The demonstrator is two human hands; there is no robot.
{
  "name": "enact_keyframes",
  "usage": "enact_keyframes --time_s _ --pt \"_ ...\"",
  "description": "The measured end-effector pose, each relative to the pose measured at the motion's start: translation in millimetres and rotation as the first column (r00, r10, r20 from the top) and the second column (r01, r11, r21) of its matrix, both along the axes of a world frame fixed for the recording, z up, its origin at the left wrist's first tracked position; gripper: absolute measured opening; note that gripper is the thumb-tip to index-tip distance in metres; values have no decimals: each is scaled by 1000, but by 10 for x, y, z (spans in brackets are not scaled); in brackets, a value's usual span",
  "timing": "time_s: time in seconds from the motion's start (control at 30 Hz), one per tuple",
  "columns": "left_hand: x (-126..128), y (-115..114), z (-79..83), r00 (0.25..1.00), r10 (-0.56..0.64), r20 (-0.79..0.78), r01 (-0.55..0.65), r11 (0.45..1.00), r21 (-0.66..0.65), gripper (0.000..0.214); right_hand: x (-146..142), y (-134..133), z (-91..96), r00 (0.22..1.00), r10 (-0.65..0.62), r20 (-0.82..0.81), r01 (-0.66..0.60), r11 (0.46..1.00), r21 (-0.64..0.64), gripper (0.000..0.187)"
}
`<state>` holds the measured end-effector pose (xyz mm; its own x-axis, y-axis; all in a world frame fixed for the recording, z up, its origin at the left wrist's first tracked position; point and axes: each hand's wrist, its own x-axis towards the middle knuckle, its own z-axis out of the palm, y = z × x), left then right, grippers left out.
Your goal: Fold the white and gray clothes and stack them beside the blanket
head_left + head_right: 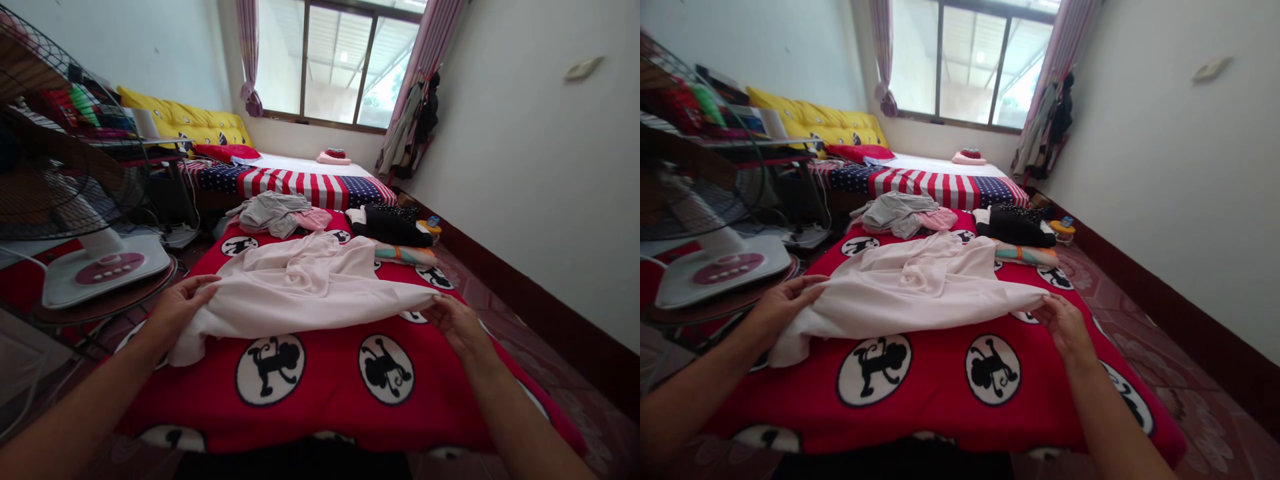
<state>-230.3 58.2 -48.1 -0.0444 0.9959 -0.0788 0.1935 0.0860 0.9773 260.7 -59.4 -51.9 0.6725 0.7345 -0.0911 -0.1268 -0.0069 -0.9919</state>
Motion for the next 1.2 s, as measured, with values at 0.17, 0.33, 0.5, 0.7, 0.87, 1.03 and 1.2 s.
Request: enact_keyframes --time_s 0.17,0.33,0.5,0.7,0.87,1.03,1.2 --pt "-242 10 -205 956 -186 -228 167 981 -97 56 88 -128 -231 989 36 -146 -65 977 -201 17" --pt "-331 140 -188 792 -189 -581 213 977 -27 52 99 -15 -238 813 -35 582 176 966 -188 16" --pt "-17 165 -107 634 -57 -771 240 963 126 54 -139 334 -274 391 258 884 -45 964 -261 21" --pt "247 51 -125 555 -74 -828 309 943 123 48 -312 543 -509 115 288 951 -39 958 -285 21" --pt "185 -1 -102 630 -75 -773 363 908 208 40 -355 537 -480 11 226 974 -70 972 -225 26" --pt "115 0 -116 658 -119 -743 333 931 146 51 -468 563 -381 22 356 934 -121 929 -351 15" --pt "-4 -12 -81 737 -183 -650 295 953 67 60 -449 531 -296 175 308 935 -90 951 -296 14"
